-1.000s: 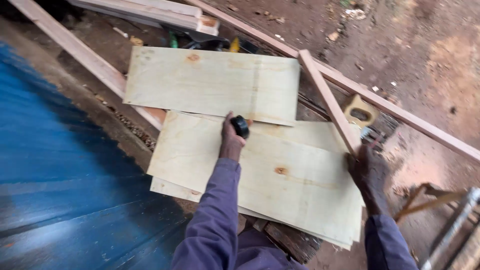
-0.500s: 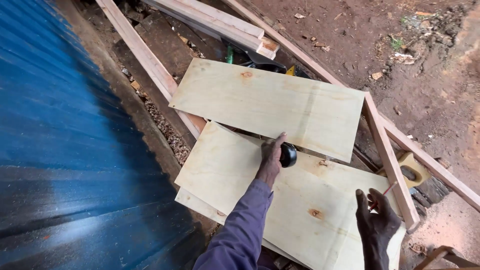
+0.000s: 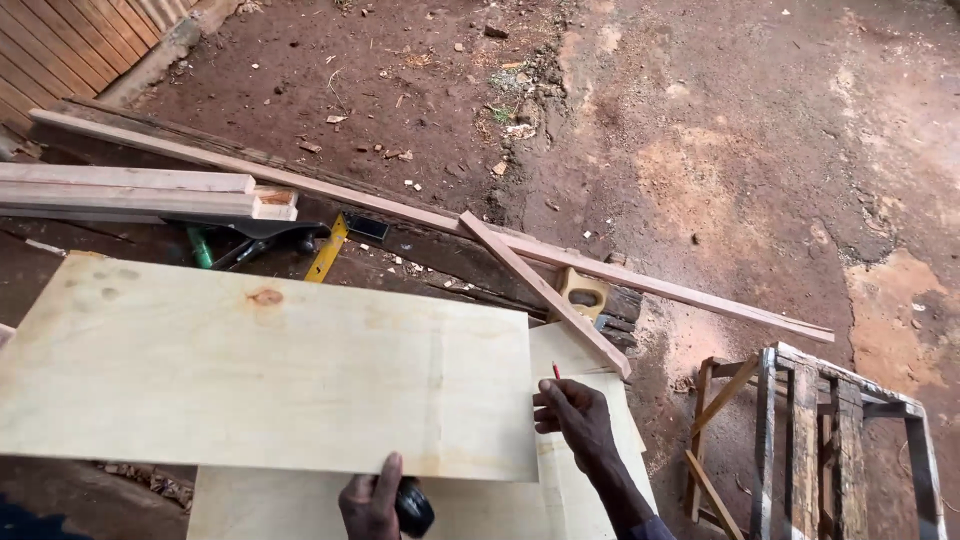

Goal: Measuring and marking dimensions on several plywood boards using a tape measure and pencil in a workshop environment.

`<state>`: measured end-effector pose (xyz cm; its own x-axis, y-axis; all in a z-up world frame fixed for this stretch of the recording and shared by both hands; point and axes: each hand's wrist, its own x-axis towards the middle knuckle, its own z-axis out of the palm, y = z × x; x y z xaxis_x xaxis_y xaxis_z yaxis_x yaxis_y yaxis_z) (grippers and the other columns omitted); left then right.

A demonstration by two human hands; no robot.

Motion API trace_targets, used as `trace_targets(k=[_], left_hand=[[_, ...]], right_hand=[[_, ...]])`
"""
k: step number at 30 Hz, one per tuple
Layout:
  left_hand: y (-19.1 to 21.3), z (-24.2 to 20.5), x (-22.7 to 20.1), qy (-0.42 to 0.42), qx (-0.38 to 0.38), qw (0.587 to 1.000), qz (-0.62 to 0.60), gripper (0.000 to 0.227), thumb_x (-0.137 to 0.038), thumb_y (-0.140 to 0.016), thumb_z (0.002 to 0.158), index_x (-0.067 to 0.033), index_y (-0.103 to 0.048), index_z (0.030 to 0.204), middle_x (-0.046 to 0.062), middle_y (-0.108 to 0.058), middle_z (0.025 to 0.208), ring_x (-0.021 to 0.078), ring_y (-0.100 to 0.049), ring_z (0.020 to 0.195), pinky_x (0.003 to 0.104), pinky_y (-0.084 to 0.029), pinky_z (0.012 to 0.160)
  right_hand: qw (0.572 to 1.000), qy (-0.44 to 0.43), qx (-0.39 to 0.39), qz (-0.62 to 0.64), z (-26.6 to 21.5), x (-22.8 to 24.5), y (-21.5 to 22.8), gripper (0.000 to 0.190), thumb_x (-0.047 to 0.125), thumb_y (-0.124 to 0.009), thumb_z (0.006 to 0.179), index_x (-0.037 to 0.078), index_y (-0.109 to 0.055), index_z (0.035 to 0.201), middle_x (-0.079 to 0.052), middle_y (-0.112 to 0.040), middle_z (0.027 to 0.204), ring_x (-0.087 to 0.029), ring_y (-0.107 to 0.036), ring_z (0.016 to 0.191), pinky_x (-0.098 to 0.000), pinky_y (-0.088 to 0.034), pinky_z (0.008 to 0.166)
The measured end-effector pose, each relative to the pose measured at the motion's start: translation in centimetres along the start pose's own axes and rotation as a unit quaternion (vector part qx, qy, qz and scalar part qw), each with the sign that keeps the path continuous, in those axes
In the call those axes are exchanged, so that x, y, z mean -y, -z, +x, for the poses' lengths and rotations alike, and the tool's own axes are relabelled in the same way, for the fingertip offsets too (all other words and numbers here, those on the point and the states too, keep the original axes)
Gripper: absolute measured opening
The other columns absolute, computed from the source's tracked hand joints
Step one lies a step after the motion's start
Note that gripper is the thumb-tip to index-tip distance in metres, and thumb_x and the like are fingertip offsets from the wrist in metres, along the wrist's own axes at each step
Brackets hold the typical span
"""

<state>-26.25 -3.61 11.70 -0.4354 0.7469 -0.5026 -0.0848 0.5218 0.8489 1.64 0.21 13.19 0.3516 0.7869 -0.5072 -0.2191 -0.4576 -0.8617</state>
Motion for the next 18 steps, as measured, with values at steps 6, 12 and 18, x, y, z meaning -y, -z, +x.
trace_targets(k=[6,12,18], left_hand=[[-0.4,-8.4,16.8,-0.523,-0.044,0.810,0.263,0.050,-0.023,-0.086,0.073,-0.0261,-0.075,0.121,0.007,-0.055,0.074,0.0317,-0.056,0.076,0.040,-0.054,0.076],[-6.5,-17.0,15.3,0.127,0.235,0.959,-0.096,0.037,-0.042,-0.083,0.082,-0.0059,-0.082,0.072,0.001,-0.063,0.048,0.0088,-0.053,0.039,0.022,-0.038,0.041],[-10.0,-17.5,20.8,0.142,0.198,0.968,0.052,0.043,-0.044,-0.070,0.092,-0.0029,-0.080,0.082,0.011,-0.077,0.069,0.0135,-0.067,0.056,0.025,-0.054,0.061]], right_hand=[[0.984,0.116,-0.063,-0.122,-1.8,-5.5,7.6,0.051,0.038,-0.075,0.090,0.018,-0.043,0.057,0.009,-0.027,0.058,-0.004,-0.028,0.058,-0.0238,-0.048,0.099],[0.966,0.111,-0.124,-0.195,-1.2,-9.9,17.6,0.044,0.035,-0.080,0.092,0.015,-0.054,0.063,0.004,-0.048,0.062,-0.012,-0.045,0.064,-0.0306,-0.032,0.058],[0.924,0.210,-0.074,-0.310,-0.4,-10.5,21.8,0.043,0.044,-0.067,0.096,0.014,-0.055,0.067,0.005,-0.038,0.056,-0.012,-0.033,0.055,-0.0308,-0.025,0.057]])
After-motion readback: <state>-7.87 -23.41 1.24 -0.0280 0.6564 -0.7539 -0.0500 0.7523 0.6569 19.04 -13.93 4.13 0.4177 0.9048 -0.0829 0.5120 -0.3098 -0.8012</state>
